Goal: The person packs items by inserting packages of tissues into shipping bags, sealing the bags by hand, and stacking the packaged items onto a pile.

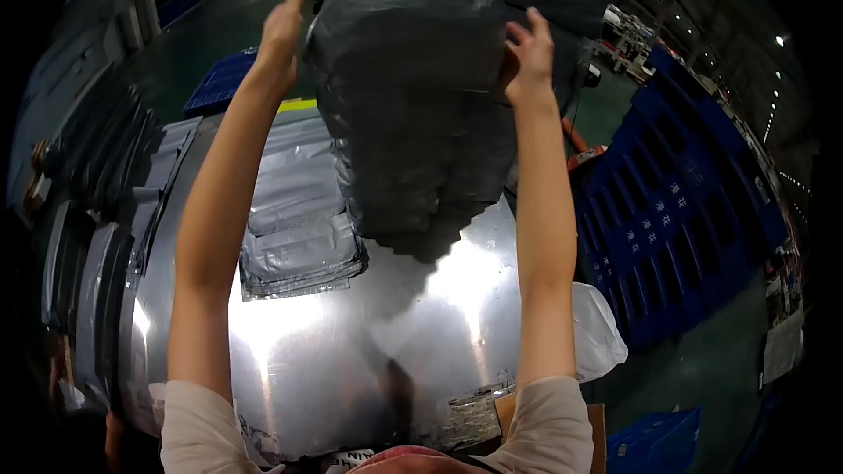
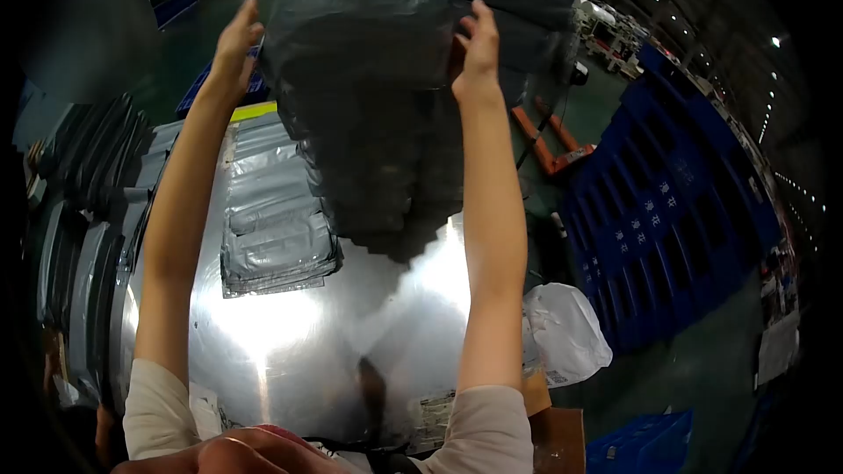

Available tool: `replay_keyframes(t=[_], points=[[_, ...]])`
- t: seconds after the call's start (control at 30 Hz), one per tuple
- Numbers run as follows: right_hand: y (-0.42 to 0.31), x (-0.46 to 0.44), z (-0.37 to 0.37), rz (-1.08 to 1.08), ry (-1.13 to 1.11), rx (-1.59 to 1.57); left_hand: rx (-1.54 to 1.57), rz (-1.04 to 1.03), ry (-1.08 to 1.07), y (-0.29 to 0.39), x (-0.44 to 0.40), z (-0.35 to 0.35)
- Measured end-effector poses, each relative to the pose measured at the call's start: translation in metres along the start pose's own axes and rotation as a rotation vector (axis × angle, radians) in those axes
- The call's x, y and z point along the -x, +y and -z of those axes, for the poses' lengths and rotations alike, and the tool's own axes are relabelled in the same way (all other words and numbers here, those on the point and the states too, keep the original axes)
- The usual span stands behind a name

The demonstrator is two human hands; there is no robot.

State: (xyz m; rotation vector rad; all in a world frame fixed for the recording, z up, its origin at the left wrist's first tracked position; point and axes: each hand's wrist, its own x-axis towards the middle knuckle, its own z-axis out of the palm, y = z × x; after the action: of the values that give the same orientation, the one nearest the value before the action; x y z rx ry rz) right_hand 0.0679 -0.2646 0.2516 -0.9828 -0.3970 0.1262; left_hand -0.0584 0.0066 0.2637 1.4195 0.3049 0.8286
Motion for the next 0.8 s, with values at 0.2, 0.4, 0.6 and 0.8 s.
replay_keyframes(t=[0.2, 0.4, 0.6, 0.8], points=[[0.006, 0.037, -0.073, 0.611, 0.296, 1.007, -0.123, -0.232, -0.147, 0.023, 0.050, -0.040], [0.022, -0.051, -0.037, 0.525, 0.501, 0.653, -0.152, -0.250, 0.094, -0.014, -0.032, -0.075], [0.109, 0.071, 0.038, 0.277, 0.426, 0.389, -0.422, -0.395, 0.292, -0.158, 0.097, 0.045], [0.260, 0.524, 0.209, -0.369, -0.040, 1.484, -0.644, 0.206, 0.620, -0.218, 0.513, 0.414]])
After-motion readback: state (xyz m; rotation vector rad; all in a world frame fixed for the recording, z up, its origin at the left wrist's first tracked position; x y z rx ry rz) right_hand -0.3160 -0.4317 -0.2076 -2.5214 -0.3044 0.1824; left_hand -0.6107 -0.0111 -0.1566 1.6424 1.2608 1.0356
